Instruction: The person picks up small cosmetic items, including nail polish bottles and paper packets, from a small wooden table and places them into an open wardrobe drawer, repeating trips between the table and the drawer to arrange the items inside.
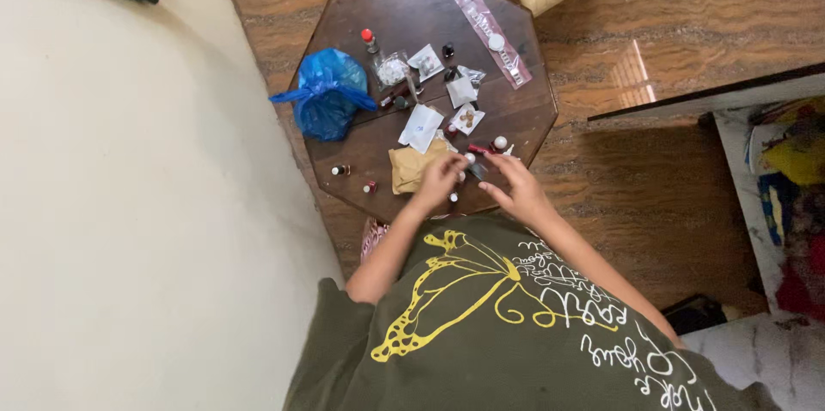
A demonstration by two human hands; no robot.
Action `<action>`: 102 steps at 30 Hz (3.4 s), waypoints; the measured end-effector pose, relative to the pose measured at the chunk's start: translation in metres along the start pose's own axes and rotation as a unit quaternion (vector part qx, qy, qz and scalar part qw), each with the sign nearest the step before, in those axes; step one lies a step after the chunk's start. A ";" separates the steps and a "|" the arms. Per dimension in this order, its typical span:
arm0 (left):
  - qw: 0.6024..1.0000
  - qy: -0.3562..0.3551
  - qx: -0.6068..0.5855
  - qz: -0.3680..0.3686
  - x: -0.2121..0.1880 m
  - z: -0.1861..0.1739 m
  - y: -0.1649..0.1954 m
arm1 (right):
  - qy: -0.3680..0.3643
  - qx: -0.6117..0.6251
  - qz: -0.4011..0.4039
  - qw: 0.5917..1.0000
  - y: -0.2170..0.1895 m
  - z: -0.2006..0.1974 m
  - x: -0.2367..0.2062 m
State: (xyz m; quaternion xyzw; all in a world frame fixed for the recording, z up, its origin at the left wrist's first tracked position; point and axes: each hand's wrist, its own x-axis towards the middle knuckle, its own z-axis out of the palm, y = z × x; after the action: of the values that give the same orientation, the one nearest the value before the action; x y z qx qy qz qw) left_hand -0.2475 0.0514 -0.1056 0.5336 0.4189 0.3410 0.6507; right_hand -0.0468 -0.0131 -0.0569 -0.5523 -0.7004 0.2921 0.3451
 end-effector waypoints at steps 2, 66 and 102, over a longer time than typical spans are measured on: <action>0.997 -0.073 0.010 0.038 -0.003 0.012 0.011 | -0.032 0.023 0.022 0.999 0.000 0.002 0.002; 0.866 -0.486 0.102 -0.062 -0.026 0.384 -0.008 | 0.607 0.119 0.354 0.701 -0.012 -0.082 -0.424; 0.546 -0.668 0.334 0.379 -0.080 0.756 0.070 | 0.712 -0.069 0.296 0.633 0.020 -0.314 -0.565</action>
State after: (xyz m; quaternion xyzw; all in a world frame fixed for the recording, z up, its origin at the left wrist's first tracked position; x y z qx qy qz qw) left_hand 0.4067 -0.3155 0.0374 0.8954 -0.2945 -0.0638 0.3279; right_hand 0.3032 -0.5505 0.0215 -0.7888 -0.0542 -0.1541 0.5925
